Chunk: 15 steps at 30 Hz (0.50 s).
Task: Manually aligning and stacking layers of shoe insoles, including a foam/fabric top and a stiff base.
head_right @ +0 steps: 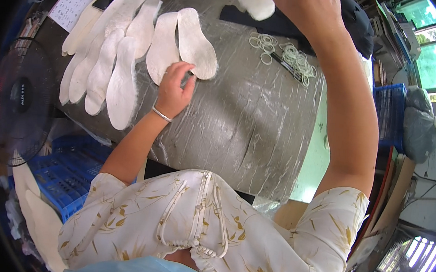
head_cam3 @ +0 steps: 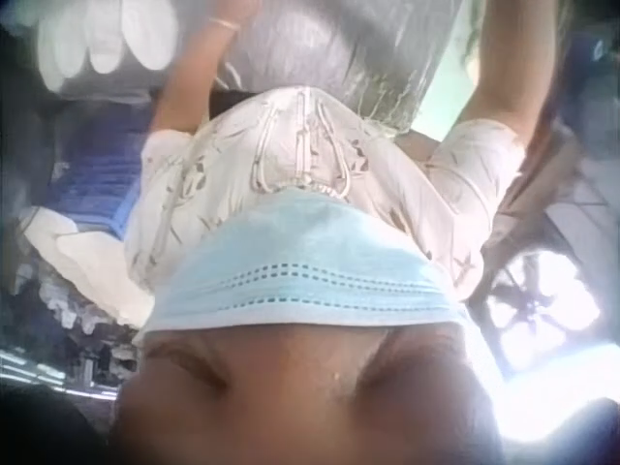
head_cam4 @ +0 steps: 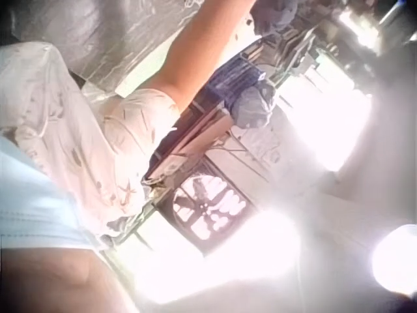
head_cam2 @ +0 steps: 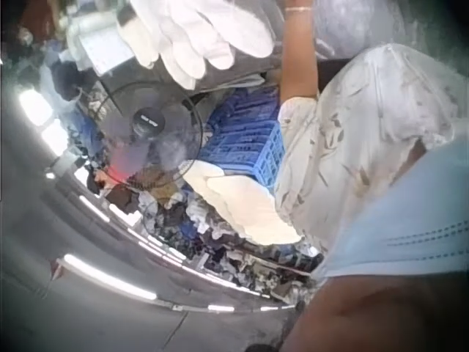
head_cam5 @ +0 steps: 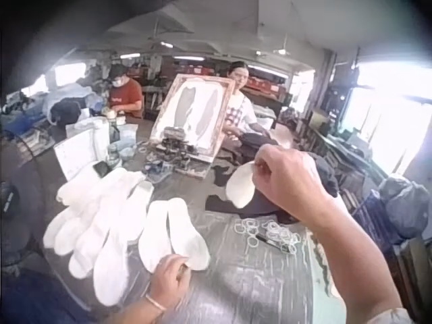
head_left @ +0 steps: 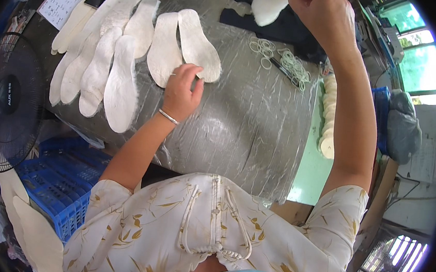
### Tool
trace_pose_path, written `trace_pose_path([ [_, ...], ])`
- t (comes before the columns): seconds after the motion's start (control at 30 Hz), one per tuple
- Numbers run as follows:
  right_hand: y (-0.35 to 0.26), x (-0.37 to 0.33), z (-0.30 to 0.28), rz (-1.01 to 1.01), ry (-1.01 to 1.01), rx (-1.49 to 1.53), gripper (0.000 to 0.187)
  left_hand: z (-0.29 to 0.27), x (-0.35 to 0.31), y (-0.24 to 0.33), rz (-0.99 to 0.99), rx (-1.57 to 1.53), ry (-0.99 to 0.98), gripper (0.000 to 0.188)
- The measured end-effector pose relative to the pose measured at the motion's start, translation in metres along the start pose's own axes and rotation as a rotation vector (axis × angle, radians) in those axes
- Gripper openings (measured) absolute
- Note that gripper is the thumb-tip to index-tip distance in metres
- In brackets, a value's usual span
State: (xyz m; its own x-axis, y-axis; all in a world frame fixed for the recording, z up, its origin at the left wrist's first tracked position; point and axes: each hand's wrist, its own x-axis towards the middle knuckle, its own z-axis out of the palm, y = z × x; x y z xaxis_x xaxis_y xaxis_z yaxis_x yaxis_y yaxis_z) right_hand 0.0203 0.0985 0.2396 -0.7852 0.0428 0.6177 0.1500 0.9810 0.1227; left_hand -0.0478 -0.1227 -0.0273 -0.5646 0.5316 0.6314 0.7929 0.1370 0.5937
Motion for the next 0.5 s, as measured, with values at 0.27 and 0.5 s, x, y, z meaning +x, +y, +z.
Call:
trace_pose_path([
  [0.27,-0.01,-0.217,-0.048,0.114,-0.171,0.459,0.014,-0.045,-0.059,0.014,-0.175,-0.003,-0.032,0.026],
  [0.5,-0.011,-0.422,-0.034,0.199,-0.313,0.228,0.02,-0.044,-0.11,0.044,-0.197,-0.069,-0.193,0.025],
])
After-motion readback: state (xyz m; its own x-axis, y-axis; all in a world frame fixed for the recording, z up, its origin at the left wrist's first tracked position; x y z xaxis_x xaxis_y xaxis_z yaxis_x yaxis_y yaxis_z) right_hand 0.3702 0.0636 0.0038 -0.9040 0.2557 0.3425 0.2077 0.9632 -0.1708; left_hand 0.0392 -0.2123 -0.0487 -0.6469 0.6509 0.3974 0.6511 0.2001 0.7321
